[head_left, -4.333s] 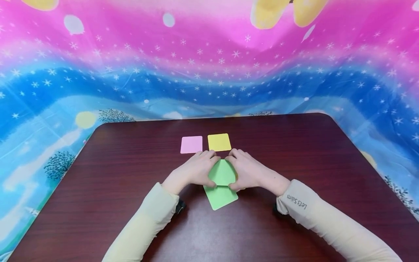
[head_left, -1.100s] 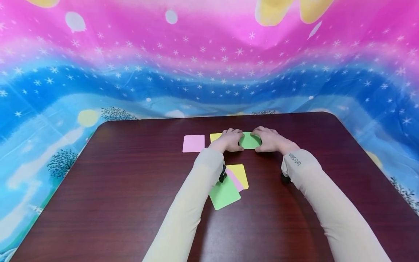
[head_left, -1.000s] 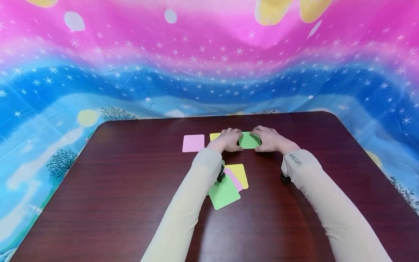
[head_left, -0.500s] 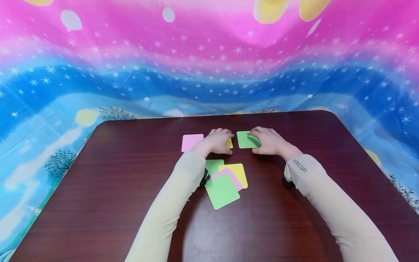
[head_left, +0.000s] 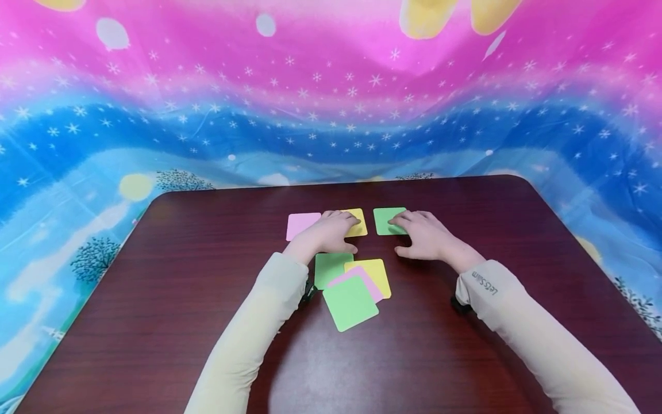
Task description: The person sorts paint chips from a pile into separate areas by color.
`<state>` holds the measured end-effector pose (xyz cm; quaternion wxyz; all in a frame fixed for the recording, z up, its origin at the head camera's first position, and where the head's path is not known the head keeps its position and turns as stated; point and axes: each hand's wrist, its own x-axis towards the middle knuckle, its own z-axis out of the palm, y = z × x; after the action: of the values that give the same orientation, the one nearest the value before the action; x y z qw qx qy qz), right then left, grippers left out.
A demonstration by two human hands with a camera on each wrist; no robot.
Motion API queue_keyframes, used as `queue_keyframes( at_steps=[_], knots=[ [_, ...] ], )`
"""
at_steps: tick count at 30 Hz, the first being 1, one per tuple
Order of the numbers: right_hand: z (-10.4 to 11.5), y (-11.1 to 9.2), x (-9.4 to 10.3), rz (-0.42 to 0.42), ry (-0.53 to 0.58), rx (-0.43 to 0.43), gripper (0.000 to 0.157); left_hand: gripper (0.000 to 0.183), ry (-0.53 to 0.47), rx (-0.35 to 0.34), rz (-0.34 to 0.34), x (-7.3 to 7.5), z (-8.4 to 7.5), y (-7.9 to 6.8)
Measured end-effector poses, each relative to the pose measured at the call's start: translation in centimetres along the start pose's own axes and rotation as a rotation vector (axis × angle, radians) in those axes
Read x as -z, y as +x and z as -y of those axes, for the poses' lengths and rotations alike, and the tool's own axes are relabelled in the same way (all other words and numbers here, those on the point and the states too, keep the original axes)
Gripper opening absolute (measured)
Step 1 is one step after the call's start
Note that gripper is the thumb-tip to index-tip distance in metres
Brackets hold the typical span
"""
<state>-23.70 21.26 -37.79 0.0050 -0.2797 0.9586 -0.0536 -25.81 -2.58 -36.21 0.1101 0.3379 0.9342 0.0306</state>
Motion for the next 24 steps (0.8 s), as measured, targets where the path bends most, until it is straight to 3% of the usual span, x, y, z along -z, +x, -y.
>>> queue_keyframes(
  at_steps=[16,24],
  knots=[
    [4.4,-2.3,-0.1,-0.055,-0.013,0.124,0.064,0.063,0.053,-0.044,-0.040,-0.6,-0.9,-3.8],
    [5.6,-3.1,0.0,-0.070,-0.039,0.182,0.062,0.059,0.015,-0.058,-0.054,-1.2,-1.0,-5.6]
  ],
)
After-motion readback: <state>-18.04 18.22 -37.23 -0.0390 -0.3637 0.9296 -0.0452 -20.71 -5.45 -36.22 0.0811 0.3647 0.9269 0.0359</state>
